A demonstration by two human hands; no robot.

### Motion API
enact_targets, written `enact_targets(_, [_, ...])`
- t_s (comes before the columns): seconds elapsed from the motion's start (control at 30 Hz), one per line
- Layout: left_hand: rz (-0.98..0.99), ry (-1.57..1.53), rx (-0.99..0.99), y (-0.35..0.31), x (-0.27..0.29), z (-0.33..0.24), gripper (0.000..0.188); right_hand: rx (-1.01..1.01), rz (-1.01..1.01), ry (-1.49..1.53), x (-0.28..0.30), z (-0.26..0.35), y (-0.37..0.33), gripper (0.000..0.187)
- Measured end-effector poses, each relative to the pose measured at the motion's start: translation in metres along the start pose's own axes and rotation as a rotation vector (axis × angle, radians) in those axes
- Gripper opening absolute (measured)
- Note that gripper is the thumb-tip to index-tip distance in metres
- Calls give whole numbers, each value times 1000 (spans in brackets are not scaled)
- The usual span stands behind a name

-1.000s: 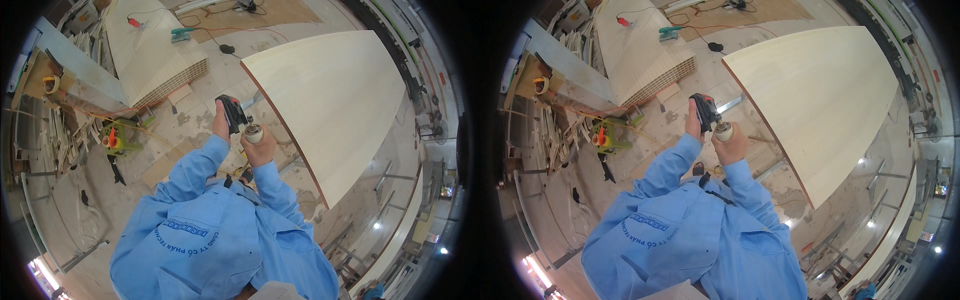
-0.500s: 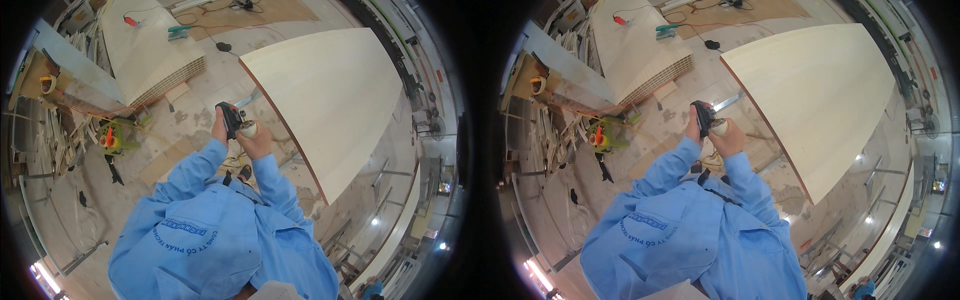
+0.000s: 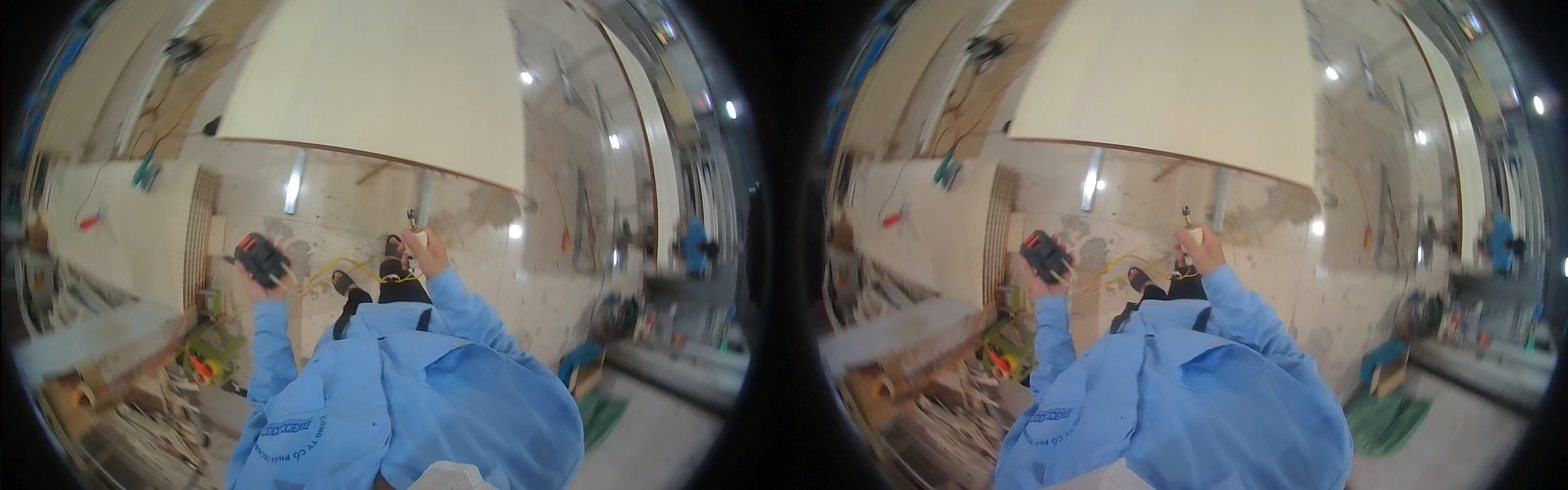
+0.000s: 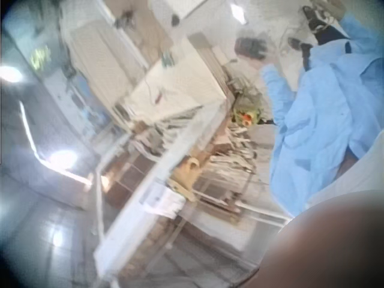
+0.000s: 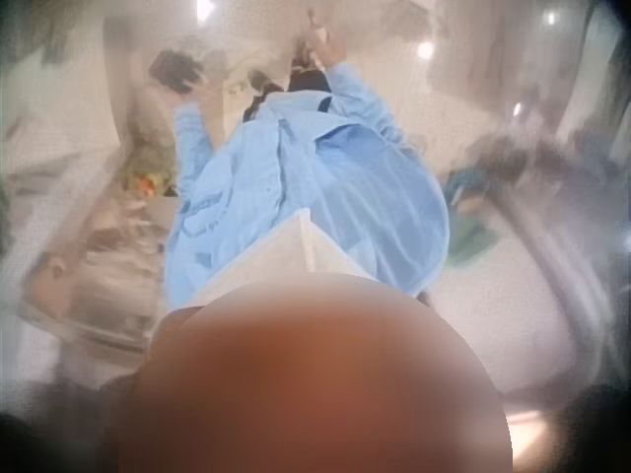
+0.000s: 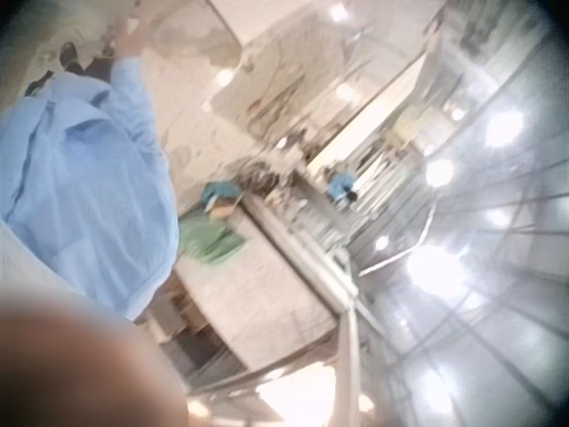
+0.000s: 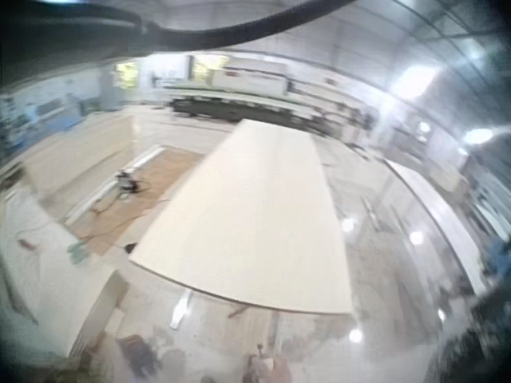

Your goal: The person uses a handheld device with a yellow cable to mark circular spots on a large white board. They move the device across the surface, creating multiple marks in sequence.

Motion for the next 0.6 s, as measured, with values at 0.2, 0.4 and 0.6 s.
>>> enact_targets(0.2, [115,274,270,-31,-5,29,74,6,-292,206,93,-29,-29,31])
enact_targets(0.4, [98,591,418,-57,-17,97,77,154,-507,109,161,-16,-15,32])
enact_targets(0.6, [95,810,614,-61,38,172,83,209,-622,-94,224,-18,21,39])
Point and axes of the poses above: each hand's wrist, its own y-axis towards the middle knuckle, its own x-axis out of the back of the hand, z = x × y, the point moved 2 cm from there along y, towards the middle knuckle, and after that the axes turned 4 degrees about -x, right-handed, at the moved point
